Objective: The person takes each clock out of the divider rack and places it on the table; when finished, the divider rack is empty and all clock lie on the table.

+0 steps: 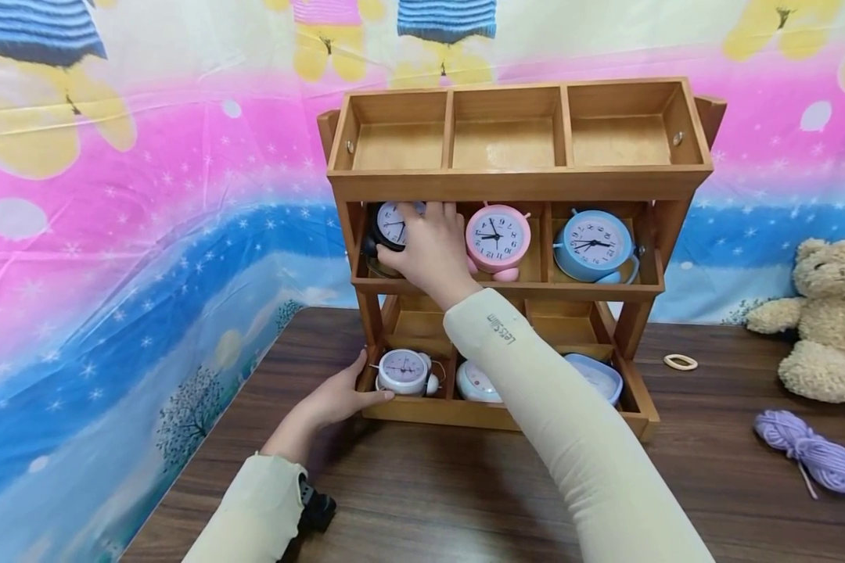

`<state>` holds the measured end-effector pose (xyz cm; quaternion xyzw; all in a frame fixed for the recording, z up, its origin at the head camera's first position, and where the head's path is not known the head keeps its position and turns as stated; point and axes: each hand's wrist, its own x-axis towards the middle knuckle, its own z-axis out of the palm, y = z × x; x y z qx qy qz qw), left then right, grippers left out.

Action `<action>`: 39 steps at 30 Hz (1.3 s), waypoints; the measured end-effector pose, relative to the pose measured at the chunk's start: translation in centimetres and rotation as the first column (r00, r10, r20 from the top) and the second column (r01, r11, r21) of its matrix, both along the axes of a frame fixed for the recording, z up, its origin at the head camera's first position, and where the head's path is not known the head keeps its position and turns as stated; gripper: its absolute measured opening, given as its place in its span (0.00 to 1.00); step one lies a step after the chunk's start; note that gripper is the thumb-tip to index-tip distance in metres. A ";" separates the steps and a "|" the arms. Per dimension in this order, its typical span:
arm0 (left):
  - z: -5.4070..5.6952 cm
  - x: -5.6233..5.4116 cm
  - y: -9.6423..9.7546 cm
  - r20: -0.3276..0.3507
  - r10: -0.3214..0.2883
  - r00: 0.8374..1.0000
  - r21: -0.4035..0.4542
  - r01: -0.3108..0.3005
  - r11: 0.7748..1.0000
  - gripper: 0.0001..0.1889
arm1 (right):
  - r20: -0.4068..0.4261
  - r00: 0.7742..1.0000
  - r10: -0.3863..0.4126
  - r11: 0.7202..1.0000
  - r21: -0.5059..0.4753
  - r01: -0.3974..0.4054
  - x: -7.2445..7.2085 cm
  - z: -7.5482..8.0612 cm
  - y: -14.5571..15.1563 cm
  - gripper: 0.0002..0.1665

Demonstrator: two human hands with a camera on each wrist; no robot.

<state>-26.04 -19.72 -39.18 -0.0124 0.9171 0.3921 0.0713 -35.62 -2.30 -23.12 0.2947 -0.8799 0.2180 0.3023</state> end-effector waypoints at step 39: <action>0.3 0.0 -0.4 -0.056 -0.104 0.993 0.076 0.108 0.991 0.44 | 0.233 0.942 0.241 0.963 0.067 -0.263 9.1 -3.5 3.6 0.48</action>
